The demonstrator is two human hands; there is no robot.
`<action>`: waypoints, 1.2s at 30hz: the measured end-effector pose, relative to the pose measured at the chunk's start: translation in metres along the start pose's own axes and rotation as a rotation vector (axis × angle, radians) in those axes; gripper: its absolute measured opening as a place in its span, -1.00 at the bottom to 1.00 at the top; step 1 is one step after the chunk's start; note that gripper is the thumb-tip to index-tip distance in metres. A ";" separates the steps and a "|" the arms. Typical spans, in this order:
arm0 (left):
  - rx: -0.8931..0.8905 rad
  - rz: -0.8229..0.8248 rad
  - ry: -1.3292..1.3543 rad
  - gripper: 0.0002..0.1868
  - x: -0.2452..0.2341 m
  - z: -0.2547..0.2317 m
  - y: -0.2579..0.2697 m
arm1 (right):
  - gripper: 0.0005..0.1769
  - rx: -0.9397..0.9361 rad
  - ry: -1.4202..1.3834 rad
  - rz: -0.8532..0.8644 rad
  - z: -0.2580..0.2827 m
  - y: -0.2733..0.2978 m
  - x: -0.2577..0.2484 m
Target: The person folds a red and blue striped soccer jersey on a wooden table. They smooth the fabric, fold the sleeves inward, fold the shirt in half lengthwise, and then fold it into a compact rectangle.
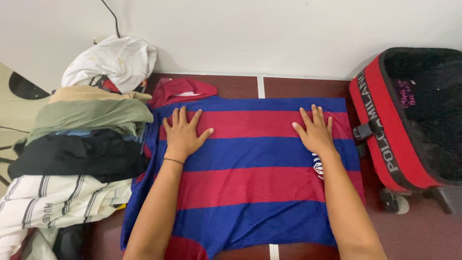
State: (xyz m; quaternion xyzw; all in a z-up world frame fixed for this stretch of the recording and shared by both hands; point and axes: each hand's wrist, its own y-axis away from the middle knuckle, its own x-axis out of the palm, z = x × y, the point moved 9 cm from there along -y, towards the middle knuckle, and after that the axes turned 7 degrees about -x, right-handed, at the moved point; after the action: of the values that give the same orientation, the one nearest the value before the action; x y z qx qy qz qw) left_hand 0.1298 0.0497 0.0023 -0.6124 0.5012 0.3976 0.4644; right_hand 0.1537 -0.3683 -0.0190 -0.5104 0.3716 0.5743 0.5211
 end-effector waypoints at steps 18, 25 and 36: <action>0.035 -0.231 0.142 -0.25 -0.023 -0.020 0.062 | -0.28 -0.189 -0.006 -0.115 0.009 0.060 -0.023; -0.198 -0.364 0.263 -0.61 -0.034 0.050 0.031 | -0.50 -0.591 -0.078 -0.220 0.164 0.007 -0.023; -0.172 -0.360 0.766 -0.74 -0.052 0.117 0.034 | -0.62 -0.705 -0.277 -0.135 0.350 -0.089 0.032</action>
State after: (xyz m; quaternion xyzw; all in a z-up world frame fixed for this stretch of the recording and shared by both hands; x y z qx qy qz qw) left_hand 0.0844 0.1731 0.0167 -0.8298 0.4879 0.0943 0.2540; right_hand 0.1730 -0.0094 0.0304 -0.5992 0.0429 0.6949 0.3953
